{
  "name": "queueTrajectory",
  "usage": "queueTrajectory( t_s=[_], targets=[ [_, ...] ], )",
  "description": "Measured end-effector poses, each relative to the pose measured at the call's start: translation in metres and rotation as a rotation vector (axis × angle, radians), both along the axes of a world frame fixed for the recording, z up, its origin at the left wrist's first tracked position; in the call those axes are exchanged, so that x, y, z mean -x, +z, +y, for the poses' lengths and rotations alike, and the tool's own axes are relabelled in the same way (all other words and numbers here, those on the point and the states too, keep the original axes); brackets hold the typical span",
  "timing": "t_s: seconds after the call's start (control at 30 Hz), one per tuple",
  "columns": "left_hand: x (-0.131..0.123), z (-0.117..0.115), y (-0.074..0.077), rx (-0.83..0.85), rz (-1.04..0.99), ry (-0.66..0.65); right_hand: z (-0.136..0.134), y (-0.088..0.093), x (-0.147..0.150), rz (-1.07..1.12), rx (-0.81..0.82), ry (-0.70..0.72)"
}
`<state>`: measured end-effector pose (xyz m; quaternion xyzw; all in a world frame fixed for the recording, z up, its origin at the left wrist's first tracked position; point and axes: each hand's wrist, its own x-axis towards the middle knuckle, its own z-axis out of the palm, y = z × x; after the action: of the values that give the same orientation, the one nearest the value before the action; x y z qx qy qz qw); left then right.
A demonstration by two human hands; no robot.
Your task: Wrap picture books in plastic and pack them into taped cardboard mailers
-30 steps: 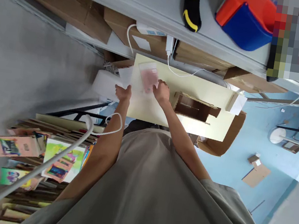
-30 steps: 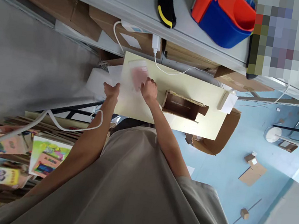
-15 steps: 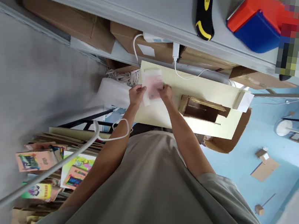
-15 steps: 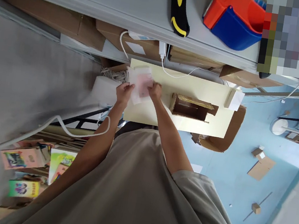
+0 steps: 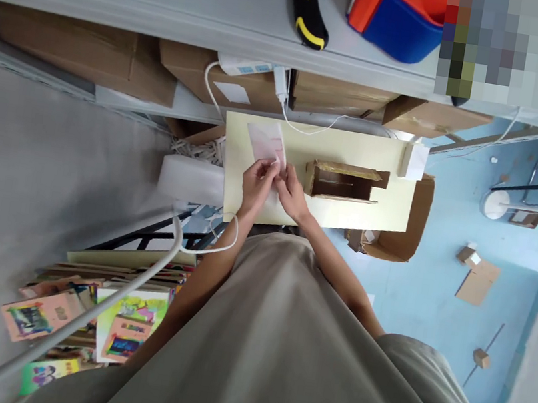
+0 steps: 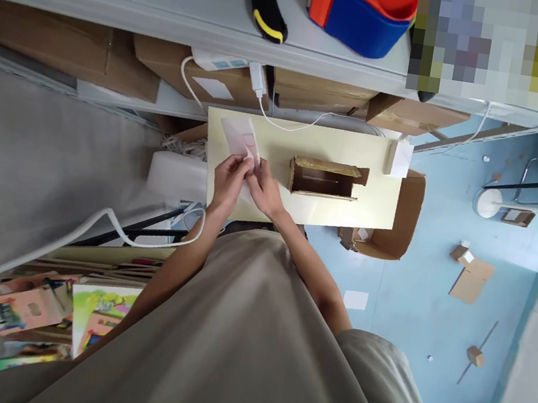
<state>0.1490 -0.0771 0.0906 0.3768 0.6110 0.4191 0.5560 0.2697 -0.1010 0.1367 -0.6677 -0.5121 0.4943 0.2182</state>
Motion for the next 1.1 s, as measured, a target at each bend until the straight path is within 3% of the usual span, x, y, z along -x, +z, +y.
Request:
queueTrajectory(
  t_s=[0.17, 0.27, 0.33, 0.43, 0.57, 0.67, 0.83, 1.1],
  targets=[
    [-0.022, -0.020, 0.056, 0.000, -0.156, -0.205, -0.028, 0.029, -0.041, 0.004, -0.107, -0.079],
    [-0.041, -0.027, 0.083, -0.155, -0.041, -0.273, -0.032, 0.046, -0.090, 0.024, -0.195, -0.013],
    [-0.056, -0.031, 0.092, -0.298, 0.110, -0.276, -0.033, 0.061, -0.136, -0.042, -0.281, 0.006],
    [-0.080, -0.036, 0.083, -0.407, 0.328, -0.335, -0.033, 0.086, -0.212, -0.236, -0.444, -0.012],
    [-0.109, -0.048, 0.046, -0.359, 0.583, -0.608, -0.027, 0.099, -0.279, -0.331, -0.472, 0.117],
    [-0.124, -0.066, 0.027, -0.299, 0.696, -0.697, -0.013, 0.083, -0.286, -0.293, -0.342, 0.313],
    [-0.134, -0.096, 0.023, -0.256, 0.750, -0.619, 0.012, 0.033, -0.262, -0.394, -0.158, 0.590],
    [-0.145, -0.111, 0.017, -0.223, 0.776, -0.495, 0.019, -0.020, -0.220, -0.567, -0.014, 0.708]
  ],
)
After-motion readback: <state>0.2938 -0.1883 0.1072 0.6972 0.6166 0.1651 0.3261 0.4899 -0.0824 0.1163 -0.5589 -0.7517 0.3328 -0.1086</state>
